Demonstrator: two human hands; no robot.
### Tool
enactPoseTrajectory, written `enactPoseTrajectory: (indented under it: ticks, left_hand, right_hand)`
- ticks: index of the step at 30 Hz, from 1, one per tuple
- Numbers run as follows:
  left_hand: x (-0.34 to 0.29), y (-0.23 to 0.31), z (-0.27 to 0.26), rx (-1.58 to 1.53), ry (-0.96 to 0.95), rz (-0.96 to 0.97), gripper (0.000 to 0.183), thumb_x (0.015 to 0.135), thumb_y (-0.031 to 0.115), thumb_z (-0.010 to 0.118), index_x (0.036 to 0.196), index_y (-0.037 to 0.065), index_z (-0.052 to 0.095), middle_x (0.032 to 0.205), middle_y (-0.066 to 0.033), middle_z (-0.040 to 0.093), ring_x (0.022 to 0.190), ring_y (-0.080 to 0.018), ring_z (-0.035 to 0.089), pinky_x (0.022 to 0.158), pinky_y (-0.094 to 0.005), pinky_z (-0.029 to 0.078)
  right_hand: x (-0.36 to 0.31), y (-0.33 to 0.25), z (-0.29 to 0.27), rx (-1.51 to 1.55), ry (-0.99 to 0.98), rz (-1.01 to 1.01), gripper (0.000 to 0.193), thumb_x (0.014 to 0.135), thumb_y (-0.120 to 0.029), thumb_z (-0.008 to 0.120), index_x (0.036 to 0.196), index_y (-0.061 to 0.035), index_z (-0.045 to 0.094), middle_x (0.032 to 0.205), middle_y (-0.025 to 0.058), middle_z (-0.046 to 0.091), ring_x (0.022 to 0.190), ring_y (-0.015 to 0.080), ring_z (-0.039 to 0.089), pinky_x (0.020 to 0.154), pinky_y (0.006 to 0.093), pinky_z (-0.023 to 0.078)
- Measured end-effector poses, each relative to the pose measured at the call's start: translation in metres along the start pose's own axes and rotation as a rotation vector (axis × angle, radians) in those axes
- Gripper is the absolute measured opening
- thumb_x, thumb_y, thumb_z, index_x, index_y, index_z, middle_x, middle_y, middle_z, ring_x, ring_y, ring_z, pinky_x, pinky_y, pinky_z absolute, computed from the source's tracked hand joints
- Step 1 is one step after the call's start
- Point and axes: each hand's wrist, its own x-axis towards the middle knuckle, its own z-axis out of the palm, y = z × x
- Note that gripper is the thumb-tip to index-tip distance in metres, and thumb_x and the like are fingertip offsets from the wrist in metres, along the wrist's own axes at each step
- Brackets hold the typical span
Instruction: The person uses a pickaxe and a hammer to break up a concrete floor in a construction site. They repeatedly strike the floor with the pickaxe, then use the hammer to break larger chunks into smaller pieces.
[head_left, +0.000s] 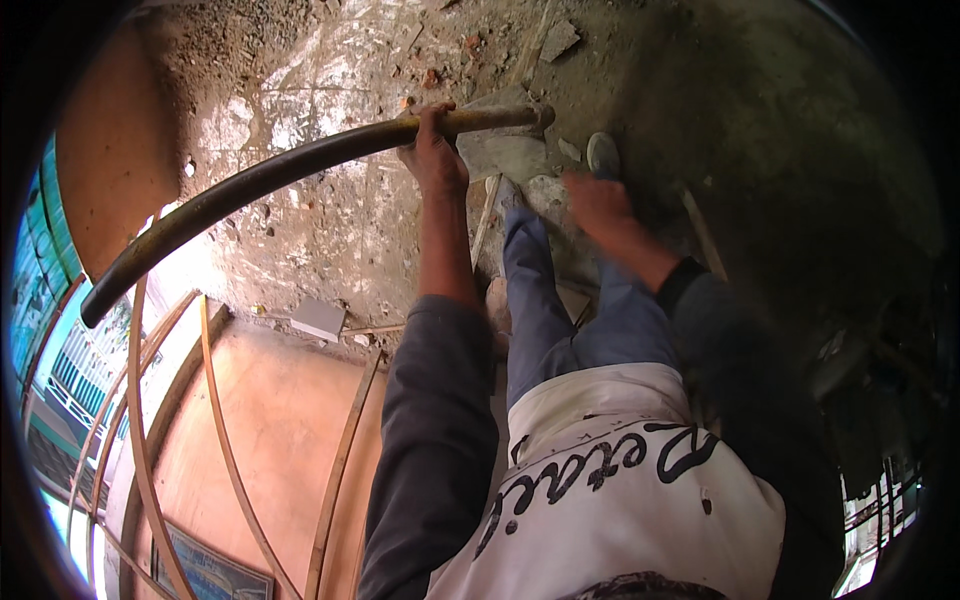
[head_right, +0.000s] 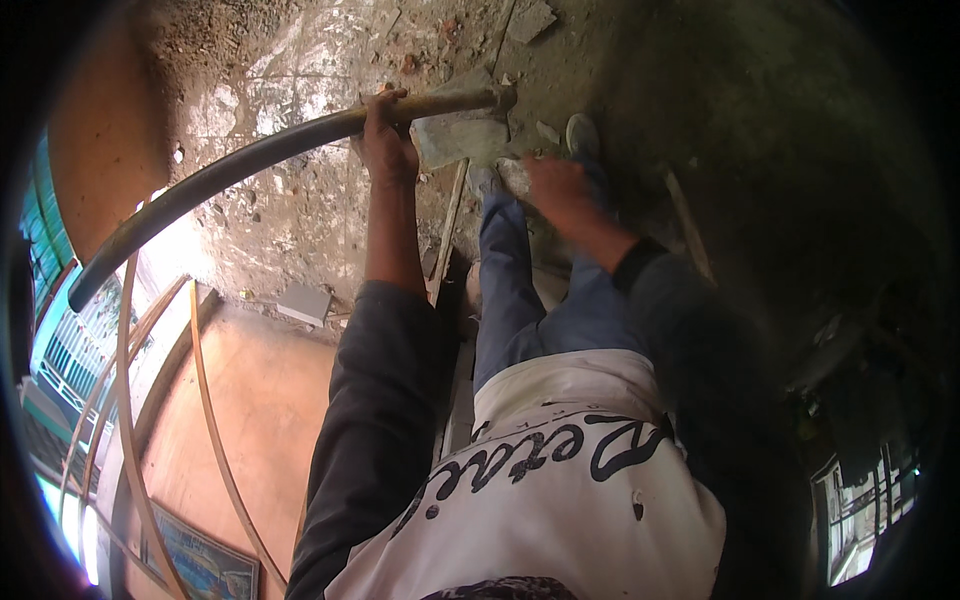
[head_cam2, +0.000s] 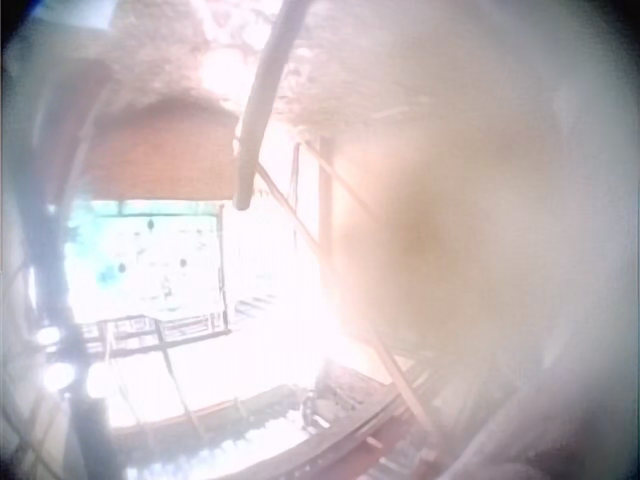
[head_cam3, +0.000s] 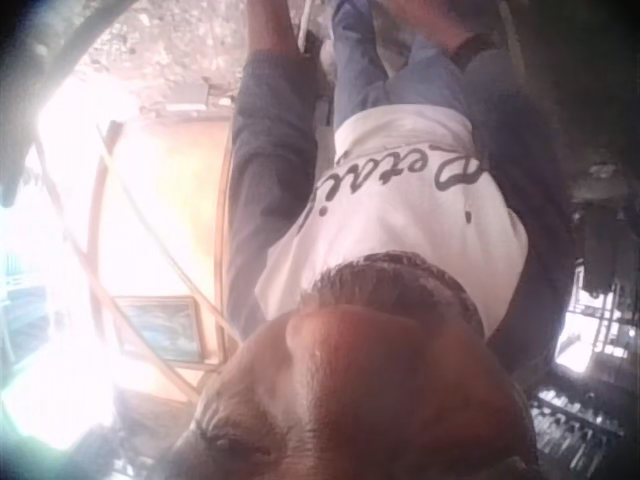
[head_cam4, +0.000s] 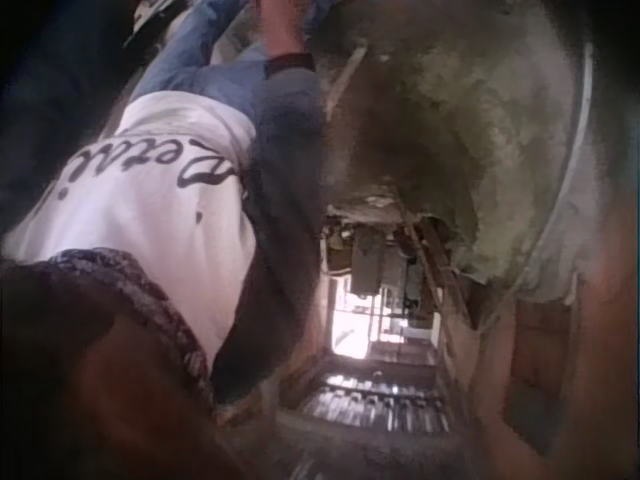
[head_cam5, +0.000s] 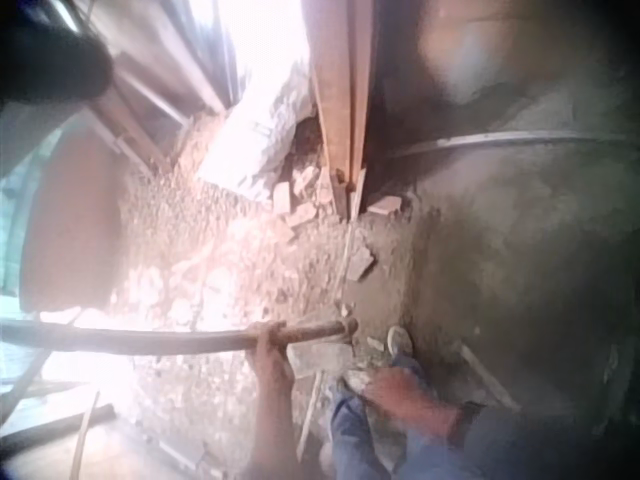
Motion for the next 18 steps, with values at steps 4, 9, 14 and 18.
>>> enactPoseTrajectory:
  ticks: [4,9,14,18]
  left_hand:
    - [0.003,-0.002,-0.002,-0.024,-0.013,0.024,0.025,0.08,-0.004,0.072,0.097,0.004,0.056,0.086,-0.0084,0.066,0.086,-0.0211,0.068,0.08,-0.0336,0.055]
    - [0.0,-0.004,-0.004,0.048,-0.03,0.033,0.018,0.08,-0.003,0.072,0.091,0.004,0.06,0.086,-0.0075,0.066,0.085,-0.0195,0.066,0.081,-0.0316,0.053]
    - [0.006,-0.006,-0.012,0.019,-0.088,0.04,0.03,0.079,-0.001,0.074,0.102,0.006,0.057,0.091,-0.0071,0.068,0.089,-0.0224,0.07,0.084,-0.0367,0.056]
    - [0.012,-0.01,-0.018,0.045,-0.102,0.038,0.029,0.08,-0.001,0.074,0.101,0.006,0.057,0.092,-0.0075,0.068,0.088,-0.0225,0.07,0.085,-0.0364,0.056]
  right_hand:
    - [-0.03,0.029,-0.032,-0.068,-0.044,0.041,0.032,0.092,-0.013,0.053,0.123,-0.0099,0.058,0.089,0.0157,0.068,0.081,0.0349,0.07,0.068,0.0472,0.055]
    - [-0.005,0.006,-0.024,-0.075,-0.159,0.036,0.032,0.094,-0.017,0.057,0.124,-0.0063,0.055,0.087,0.0183,0.069,0.081,0.0355,0.07,0.069,0.0492,0.055]
    - [-0.007,-0.015,-0.015,0.044,-0.223,0.004,0.03,0.093,-0.018,0.055,0.118,-0.0029,0.056,0.082,0.0171,0.071,0.083,0.0382,0.071,0.068,0.0505,0.055]
    - [-0.016,-0.007,-0.01,0.236,-0.249,-0.084,0.029,0.096,-0.029,0.056,0.113,-0.0045,0.053,0.088,0.0222,0.069,0.089,0.0426,0.069,0.073,0.0531,0.054]
